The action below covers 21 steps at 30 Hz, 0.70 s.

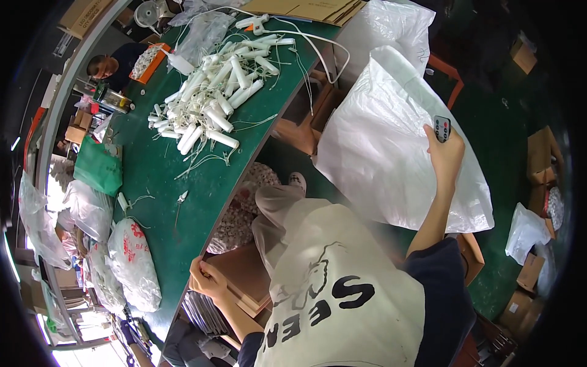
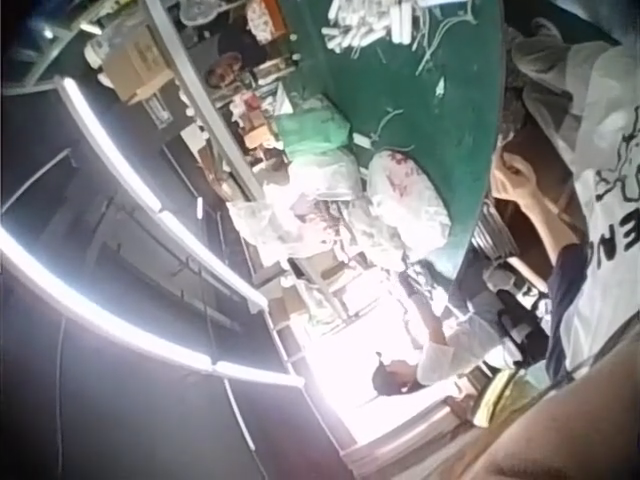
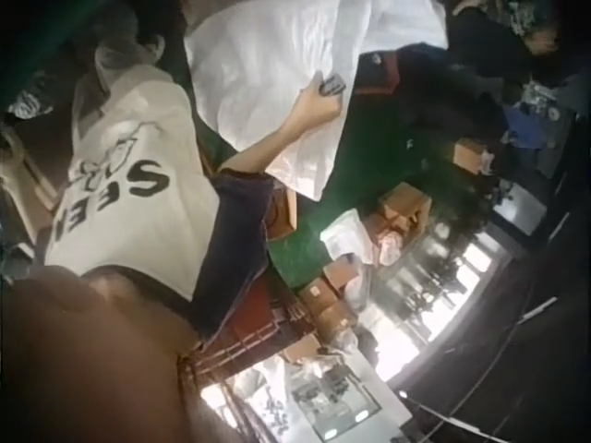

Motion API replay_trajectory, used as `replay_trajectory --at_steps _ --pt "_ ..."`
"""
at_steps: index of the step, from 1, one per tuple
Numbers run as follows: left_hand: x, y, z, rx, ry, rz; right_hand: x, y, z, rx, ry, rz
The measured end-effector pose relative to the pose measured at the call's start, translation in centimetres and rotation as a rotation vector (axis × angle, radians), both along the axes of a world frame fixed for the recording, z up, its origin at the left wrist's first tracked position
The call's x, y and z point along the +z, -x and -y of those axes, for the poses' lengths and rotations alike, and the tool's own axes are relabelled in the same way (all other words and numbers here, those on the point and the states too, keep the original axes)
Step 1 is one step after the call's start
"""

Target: Assembling small electronic or plastic components at a workbench and placing them into bags.

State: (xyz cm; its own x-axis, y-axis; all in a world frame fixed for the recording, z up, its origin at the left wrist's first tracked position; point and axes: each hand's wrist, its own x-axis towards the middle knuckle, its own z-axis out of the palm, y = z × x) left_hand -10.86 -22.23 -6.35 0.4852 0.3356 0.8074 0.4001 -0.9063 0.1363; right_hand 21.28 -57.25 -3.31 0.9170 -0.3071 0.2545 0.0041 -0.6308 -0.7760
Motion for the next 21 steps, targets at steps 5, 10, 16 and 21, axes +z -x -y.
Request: replay_trajectory --at_steps 5,10,16,21 --pt "0.1 0.4 0.3 0.012 0.019 -0.032 -0.9 -0.6 -0.7 0.048 0.015 -0.02" --pt "-0.2 0.6 0.3 0.021 0.039 -0.063 -0.5 -0.4 -1.6 0.029 0.068 -0.025" --pt "0.5 0.0 0.9 0.044 0.024 -0.128 -2.0 -1.1 -3.8 -0.132 0.477 0.683" --pt "0.3 0.0 0.6 0.018 -0.017 -0.115 -4.9 1.5 -8.3 0.325 0.081 0.793"
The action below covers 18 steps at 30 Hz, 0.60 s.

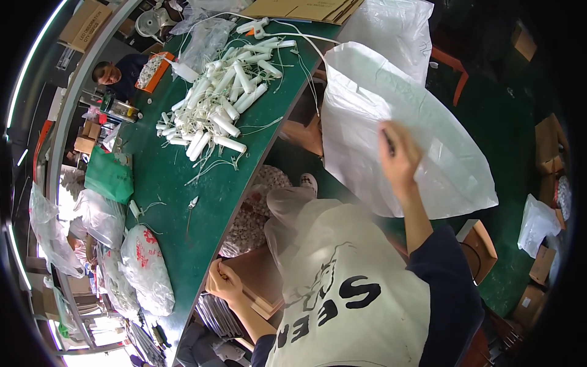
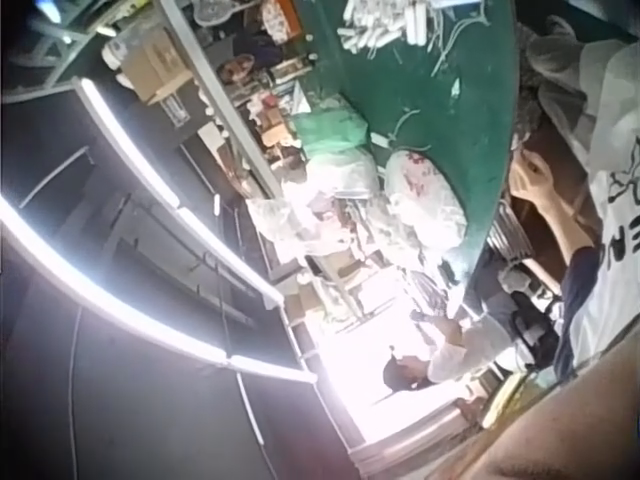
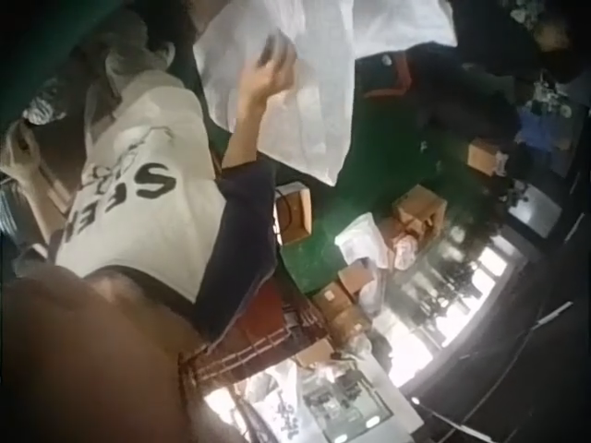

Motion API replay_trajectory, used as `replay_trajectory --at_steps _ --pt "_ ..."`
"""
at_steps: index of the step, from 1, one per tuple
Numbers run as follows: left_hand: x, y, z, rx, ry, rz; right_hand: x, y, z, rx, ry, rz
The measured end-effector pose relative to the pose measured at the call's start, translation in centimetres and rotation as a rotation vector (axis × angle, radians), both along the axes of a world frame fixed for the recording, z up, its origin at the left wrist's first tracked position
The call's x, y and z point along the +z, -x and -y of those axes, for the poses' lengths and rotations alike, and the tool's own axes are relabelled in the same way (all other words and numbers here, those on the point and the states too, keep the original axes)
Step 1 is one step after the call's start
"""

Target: Assembling small electronic or plastic components at a workbench and placing them into bags.

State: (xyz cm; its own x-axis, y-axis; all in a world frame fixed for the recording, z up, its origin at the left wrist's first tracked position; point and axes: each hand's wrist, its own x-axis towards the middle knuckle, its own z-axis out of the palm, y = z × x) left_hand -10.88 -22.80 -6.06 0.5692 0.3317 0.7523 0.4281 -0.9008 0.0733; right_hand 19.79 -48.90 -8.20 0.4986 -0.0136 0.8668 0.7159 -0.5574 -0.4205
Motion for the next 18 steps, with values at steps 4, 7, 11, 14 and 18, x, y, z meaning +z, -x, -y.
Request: replay_trajectory --at_steps 4,7,11,14,18 --pt "-0.3 -0.3 0.2 -0.007 0.017 -0.035 -2.8 2.3 -4.5 0.487 0.109 -0.319" --pt "-0.3 -0.7 0.7 -0.012 0.004 -0.068 -8.0 1.7 -6.7 0.582 0.114 -0.526" --pt "-0.1 -0.7 0.6 0.073 -0.018 -0.12 -12.7 -1.5 -10.7 0.506 0.218 -0.648" --pt "0.1 -1.0 0.0 0.15 0.004 -0.141 -14.4 -4.8 -13.6 0.424 0.244 -0.754" --pt "0.9 -3.6 -1.3 0.233 -0.002 -0.175 -19.2 -10.1 -16.7 0.401 0.051 -0.767"
